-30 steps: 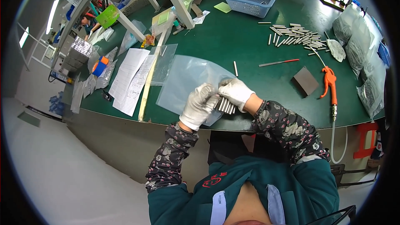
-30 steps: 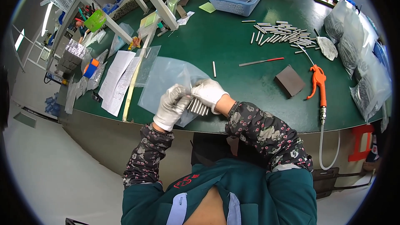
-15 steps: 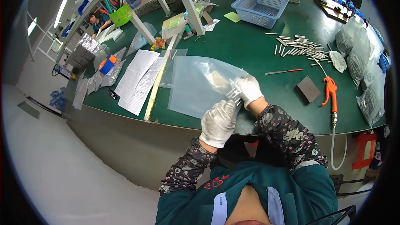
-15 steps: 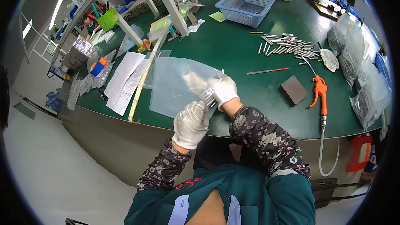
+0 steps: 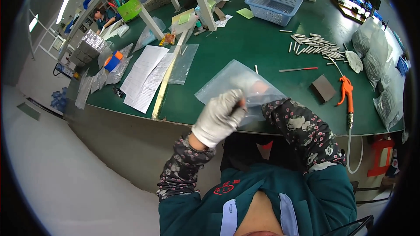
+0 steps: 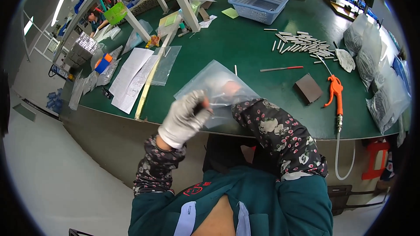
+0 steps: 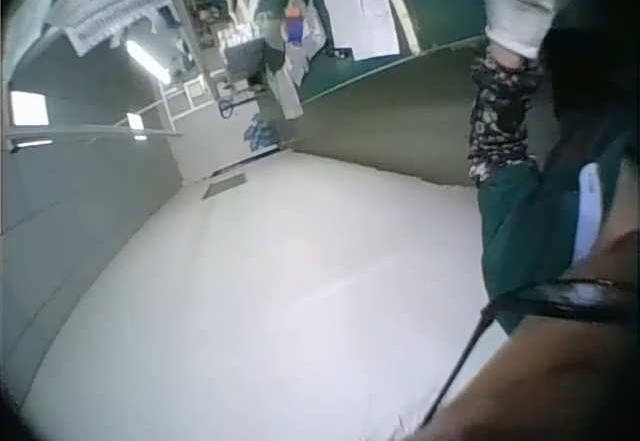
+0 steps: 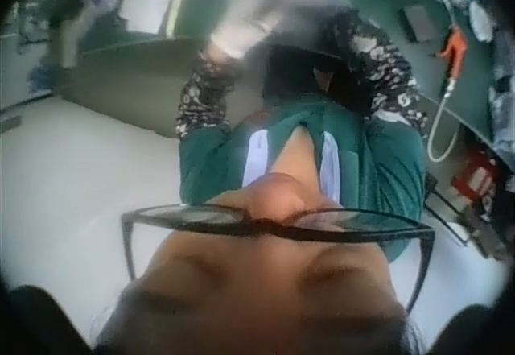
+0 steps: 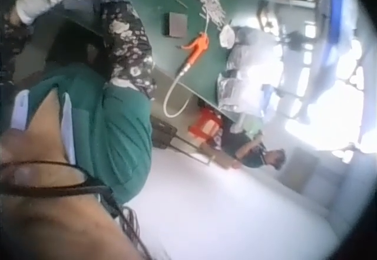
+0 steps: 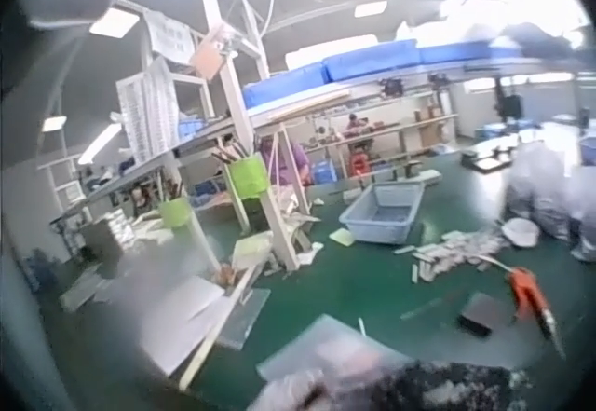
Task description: Sorting and packaging small metal rods into plastic bags at a factory workbench.
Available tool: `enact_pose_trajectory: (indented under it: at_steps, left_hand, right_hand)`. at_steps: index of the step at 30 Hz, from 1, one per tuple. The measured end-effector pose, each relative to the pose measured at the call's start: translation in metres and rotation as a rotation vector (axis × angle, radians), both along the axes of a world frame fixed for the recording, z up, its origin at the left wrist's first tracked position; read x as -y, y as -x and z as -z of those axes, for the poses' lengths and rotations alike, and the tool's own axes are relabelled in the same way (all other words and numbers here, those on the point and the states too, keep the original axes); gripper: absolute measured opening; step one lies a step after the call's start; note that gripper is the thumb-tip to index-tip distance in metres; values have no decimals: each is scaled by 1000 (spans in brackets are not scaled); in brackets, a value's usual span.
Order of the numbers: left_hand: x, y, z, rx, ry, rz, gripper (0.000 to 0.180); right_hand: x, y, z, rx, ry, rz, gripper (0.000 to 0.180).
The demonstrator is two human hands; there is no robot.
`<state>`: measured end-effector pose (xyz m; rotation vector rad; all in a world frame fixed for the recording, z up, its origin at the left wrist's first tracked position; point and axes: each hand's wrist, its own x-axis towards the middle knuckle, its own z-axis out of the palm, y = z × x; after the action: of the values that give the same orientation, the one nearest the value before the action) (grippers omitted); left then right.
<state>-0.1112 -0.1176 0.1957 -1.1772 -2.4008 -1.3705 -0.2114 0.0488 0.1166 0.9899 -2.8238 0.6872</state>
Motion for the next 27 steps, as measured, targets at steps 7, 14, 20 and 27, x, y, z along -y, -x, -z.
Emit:
enact_pose_trajectory:
  at_steps: [7,14,20,27]
  left_hand:
    - [51,60,-34,-19,-9,-312,20]
    - [66,101,-65,-260,196,-311,21]
    - [77,168,-110,-507,216,-485,21]
    - [40,214,-109,-702,409,-560,12]
  right_hand:
    - [7,-56,-121,190,41,-75,29]
    - [-26,-37,-141,-687,-426,-204,26]
    - [-16,8,-197,-1134,-390,11,7]
    - [-27,44,-191,-884,-636,205,10]
